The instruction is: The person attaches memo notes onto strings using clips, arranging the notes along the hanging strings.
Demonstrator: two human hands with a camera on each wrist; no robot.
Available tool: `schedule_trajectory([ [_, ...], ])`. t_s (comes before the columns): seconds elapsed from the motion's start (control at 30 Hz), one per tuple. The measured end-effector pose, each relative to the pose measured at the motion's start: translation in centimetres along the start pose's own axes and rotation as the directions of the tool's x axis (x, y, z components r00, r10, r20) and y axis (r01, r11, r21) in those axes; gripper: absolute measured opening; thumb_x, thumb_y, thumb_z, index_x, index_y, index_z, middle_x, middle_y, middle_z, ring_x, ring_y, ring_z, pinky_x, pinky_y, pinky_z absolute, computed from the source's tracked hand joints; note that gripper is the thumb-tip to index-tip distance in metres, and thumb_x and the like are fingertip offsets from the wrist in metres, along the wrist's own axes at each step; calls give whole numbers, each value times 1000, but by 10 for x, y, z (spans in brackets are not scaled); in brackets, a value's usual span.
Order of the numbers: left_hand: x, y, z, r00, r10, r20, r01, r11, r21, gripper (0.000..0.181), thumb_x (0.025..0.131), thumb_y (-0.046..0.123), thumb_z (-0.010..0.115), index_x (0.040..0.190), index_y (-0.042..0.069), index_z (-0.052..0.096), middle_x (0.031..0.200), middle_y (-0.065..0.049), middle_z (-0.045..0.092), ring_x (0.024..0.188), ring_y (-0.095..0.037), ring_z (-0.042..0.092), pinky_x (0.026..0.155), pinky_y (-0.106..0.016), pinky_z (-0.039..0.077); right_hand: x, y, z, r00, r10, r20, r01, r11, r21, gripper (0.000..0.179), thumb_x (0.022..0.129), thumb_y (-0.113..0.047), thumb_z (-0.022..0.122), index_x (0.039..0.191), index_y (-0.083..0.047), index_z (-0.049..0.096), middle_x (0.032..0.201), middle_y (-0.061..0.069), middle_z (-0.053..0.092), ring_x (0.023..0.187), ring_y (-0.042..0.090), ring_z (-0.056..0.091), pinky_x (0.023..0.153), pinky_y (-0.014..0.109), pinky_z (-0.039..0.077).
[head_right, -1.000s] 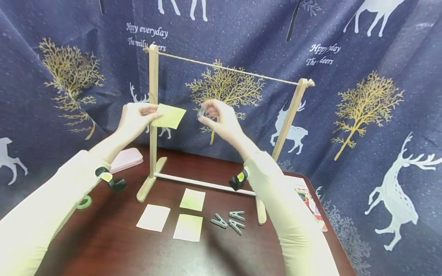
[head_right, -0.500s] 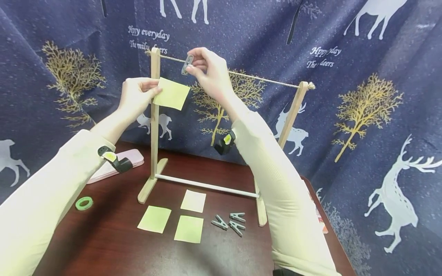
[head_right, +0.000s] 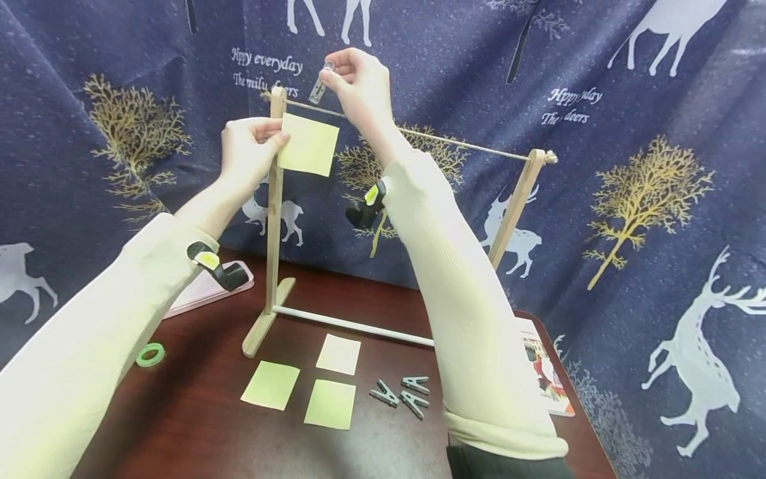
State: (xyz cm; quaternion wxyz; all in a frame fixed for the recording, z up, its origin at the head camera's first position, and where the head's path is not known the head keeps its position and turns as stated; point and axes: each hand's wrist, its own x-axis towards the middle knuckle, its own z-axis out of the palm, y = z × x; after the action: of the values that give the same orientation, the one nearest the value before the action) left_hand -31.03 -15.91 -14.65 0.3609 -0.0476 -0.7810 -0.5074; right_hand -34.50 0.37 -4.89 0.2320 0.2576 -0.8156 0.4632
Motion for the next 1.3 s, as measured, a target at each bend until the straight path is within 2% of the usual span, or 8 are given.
schedule_trajectory([
  [0.13,0,6,2,999,-3,-45,4,1000,18,24,93,12,66,114,3,72,111,-13,72,101,-21,71,83,-21,52,11,-3,3,996,92,18,-92,996,-5,24,92,-17,68,114,-8,68,90,-5,67,83,4,62,81,17,48],
  [0.3,1,7,4,997,-16,-76,18,999,30,24,93,12,65,114,3,72,110,-12,73,101,-21,71,84,-24,51,16,-3,5,988,148,32,-148,989,-6,21,91,-18,68,110,-8,69,80,-8,65,80,5,62,82,18,50],
  [0.53,1,7,7,996,-6,-84,11,999,50,24,93,13,65,114,3,72,109,-11,73,99,-21,71,86,-27,51,14,-1,7,985,158,69,-155,987,-48,20,93,-19,67,108,-8,70,86,-5,69,92,12,67,84,19,51],
  [0.87,0,7,6,995,-15,-95,18,999,32,23,93,11,65,113,3,73,109,-12,73,101,-20,71,89,-28,51,14,0,11,970,200,139,-192,979,-70,21,94,-18,65,111,-6,70,87,-2,69,83,9,64,84,20,52],
  [1.03,0,8,6,996,-13,-93,17,999,41,24,93,12,66,113,3,72,110,-11,73,102,-19,71,90,-26,50,13,0,12,968,193,162,-179,979,-95,22,96,-18,62,113,-6,69,89,-3,68,82,7,61,83,19,52],
  [1.3,0,9,7,996,-3,-93,8,998,63,24,93,11,65,114,4,72,109,-10,73,101,-20,71,89,-27,50,11,-1,12,958,197,206,-164,972,-167,27,98,-20,59,122,-9,67,105,2,70,88,7,62,85,18,51],
])
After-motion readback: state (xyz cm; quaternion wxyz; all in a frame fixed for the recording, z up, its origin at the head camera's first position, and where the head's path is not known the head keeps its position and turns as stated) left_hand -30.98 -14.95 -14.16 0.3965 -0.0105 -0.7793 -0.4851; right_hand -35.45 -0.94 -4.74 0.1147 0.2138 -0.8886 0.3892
